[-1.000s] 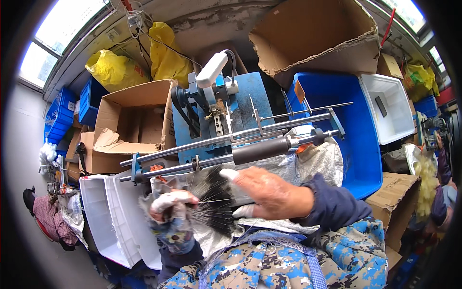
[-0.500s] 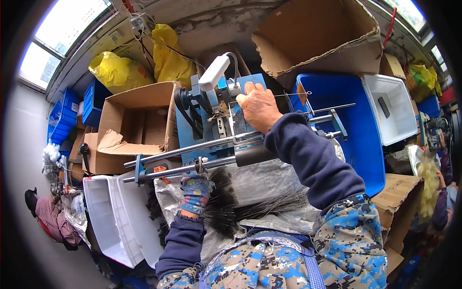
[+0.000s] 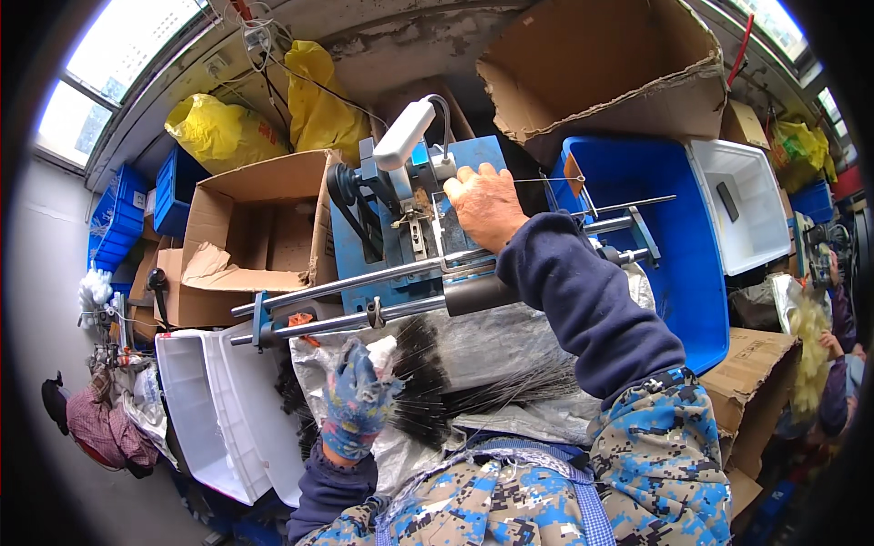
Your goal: The person operates a blue industrial machine by repeatedly pulling a white handle to process a bundle of black bristles. The person holds the bristles with a gloved left hand while manipulating the machine's lever with the right hand. The processed bristles are collected in a white bin below the machine.
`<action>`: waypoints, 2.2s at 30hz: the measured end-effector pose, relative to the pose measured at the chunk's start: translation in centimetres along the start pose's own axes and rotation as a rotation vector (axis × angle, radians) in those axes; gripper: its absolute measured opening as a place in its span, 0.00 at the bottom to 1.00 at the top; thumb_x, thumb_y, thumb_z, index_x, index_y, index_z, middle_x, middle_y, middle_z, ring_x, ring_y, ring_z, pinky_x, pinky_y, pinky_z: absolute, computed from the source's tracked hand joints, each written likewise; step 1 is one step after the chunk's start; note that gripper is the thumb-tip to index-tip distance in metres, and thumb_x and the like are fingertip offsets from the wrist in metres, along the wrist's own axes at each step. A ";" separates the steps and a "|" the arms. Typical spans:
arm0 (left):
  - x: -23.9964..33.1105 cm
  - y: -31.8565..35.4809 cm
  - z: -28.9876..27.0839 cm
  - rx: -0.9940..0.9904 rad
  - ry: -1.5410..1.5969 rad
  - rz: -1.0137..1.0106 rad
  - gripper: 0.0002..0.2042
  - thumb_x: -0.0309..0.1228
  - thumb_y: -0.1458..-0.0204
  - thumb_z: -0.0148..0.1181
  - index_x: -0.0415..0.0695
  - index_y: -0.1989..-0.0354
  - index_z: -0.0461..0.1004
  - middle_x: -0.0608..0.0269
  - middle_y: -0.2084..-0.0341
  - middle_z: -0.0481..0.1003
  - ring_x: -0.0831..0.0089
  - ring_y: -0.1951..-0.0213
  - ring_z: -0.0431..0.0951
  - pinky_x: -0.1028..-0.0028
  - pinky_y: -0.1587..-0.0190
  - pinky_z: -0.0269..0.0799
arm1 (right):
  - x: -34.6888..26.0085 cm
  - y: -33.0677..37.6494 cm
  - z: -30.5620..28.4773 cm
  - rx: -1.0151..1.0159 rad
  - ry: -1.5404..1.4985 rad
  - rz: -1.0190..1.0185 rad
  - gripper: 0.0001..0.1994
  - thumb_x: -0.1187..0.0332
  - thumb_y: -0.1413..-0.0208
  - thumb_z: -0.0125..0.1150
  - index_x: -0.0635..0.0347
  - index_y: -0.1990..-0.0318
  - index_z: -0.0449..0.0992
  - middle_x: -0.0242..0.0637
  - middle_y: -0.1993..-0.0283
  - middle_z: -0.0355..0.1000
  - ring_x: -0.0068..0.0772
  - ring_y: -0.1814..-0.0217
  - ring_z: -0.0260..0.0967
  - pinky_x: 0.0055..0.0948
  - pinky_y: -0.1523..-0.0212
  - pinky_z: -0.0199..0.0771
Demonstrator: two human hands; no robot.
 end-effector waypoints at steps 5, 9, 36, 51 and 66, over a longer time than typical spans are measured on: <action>0.4 1.3 -6.9 0.538 0.555 -0.062 0.21 0.23 0.54 0.61 0.45 0.49 0.65 0.51 0.64 0.74 0.68 0.67 0.75 0.75 0.66 0.71 | 0.3 -0.3 0.3 0.007 -0.069 0.023 0.07 0.72 0.55 0.51 0.56 0.68 0.73 0.38 0.65 0.71 0.42 0.60 0.67 0.40 0.63 0.65; 0.8 0.9 -7.4 0.578 0.968 -0.063 0.23 0.19 0.51 0.56 0.49 0.46 0.61 0.52 0.70 0.75 0.73 0.78 0.74 0.80 0.80 0.69 | 0.6 -0.3 0.6 -0.033 -0.072 0.034 0.07 0.70 0.53 0.50 0.54 0.67 0.74 0.36 0.63 0.71 0.40 0.59 0.66 0.42 0.61 0.63; 1.2 -0.4 -3.1 0.394 1.106 -0.244 0.21 0.18 0.53 0.55 0.44 0.50 0.61 0.52 0.71 0.74 0.75 0.77 0.74 0.81 0.80 0.67 | 2.2 4.6 -0.8 -0.081 -0.157 0.195 0.28 0.59 0.54 0.60 0.68 0.48 0.64 0.45 0.52 0.55 0.44 0.49 0.57 0.40 0.58 0.64; 0.8 0.5 -3.5 0.446 1.126 -0.340 0.19 0.18 0.52 0.55 0.43 0.51 0.61 0.54 0.71 0.74 0.76 0.78 0.73 0.82 0.81 0.66 | -4.0 2.1 1.1 -0.053 -0.245 0.043 0.31 0.58 0.53 0.58 0.75 0.48 0.59 0.50 0.59 0.63 0.45 0.60 0.66 0.36 0.63 0.72; -0.4 0.2 -5.1 0.570 1.059 -0.242 0.20 0.18 0.51 0.54 0.43 0.48 0.62 0.54 0.73 0.74 0.74 0.80 0.72 0.80 0.83 0.68 | 4.7 1.8 -1.2 -0.182 0.347 -0.018 0.05 0.73 0.54 0.52 0.54 0.69 0.73 0.32 0.68 0.73 0.33 0.58 0.67 0.35 0.56 0.59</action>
Point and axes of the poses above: each hand's wrist, its own y-axis away from the middle knuckle, its own z-axis out of the palm, x = y × z, the point moved 8 cm from there along -y, towards the middle knuckle
